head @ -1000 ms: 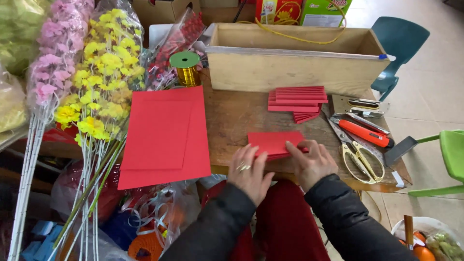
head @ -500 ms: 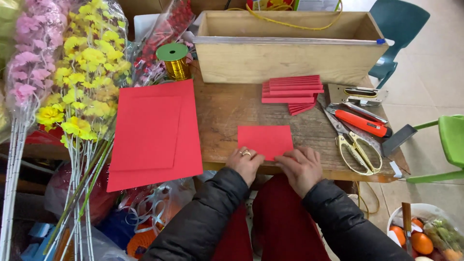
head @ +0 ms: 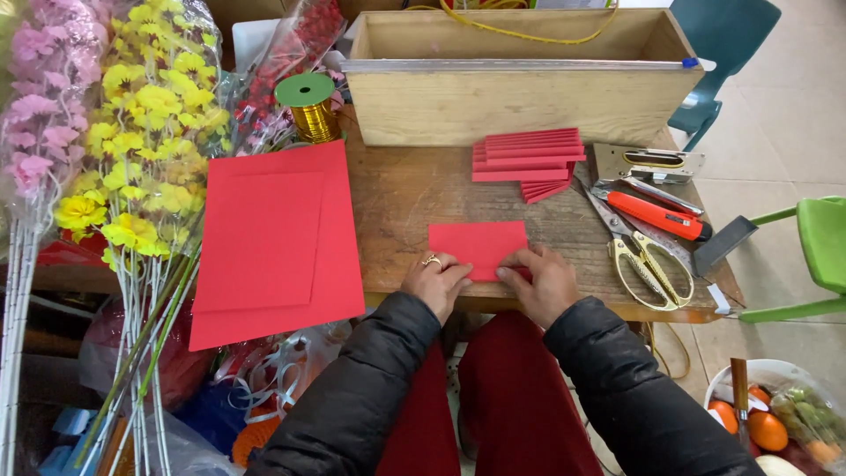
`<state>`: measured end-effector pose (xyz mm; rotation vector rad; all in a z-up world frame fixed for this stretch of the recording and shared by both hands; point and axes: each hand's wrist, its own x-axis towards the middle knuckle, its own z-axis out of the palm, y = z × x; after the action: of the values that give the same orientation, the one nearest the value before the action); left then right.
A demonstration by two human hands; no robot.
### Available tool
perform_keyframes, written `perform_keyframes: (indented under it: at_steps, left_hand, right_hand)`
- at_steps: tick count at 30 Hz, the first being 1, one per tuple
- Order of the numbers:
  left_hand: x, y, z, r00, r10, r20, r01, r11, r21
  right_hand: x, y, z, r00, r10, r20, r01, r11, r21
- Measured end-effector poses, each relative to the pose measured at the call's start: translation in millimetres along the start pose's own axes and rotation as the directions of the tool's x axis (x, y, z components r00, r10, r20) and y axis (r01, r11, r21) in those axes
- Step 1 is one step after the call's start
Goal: Folding small pieces of red paper into accordion-style fans by hand.
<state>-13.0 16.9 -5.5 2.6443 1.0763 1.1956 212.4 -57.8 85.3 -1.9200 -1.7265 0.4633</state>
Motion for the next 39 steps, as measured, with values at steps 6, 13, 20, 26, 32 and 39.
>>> perform_keyframes:
  at_steps: [6,13,20,26,32,39]
  left_hand:
    - [-4.3,6.4,-0.7,0.999,-0.035,-0.012,0.035,0.998,0.047]
    - [-4.1,12.8,-1.3,0.997,-0.065,-0.036,0.068,0.995,0.072]
    - [-6.2,17.8,3.5,0.996,-0.091,-0.024,0.093,0.992,0.09]
    - [-10.5,35.3,10.7,0.998,0.054,0.013,-0.056,0.952,0.301]
    - [-3.3,101.6,-51.9,0.961,-0.094,0.259,0.012,0.953,0.302]
    - [-6.7,100.5,-48.3,0.914,-0.158,0.373,0.052,0.959,0.277]
  right_hand:
    - [-2.6,2.9,5.5,0.999,-0.011,-0.038,0.011,1.0,0.012]
    - [-10.2,2.2,8.9,0.983,-0.115,-0.14,0.112,0.993,-0.023]
    - [-22.4,10.0,28.7,0.93,-0.219,-0.294,0.191,0.974,-0.123]
    - [-31.4,14.6,35.1,0.86,-0.351,-0.37,0.24,0.919,-0.312]
    - [-49.1,9.2,29.2,0.815,-0.495,-0.302,0.308,0.811,-0.497]
    - [-56.6,-20.9,23.7,0.851,-0.491,-0.183,0.301,0.744,-0.597]
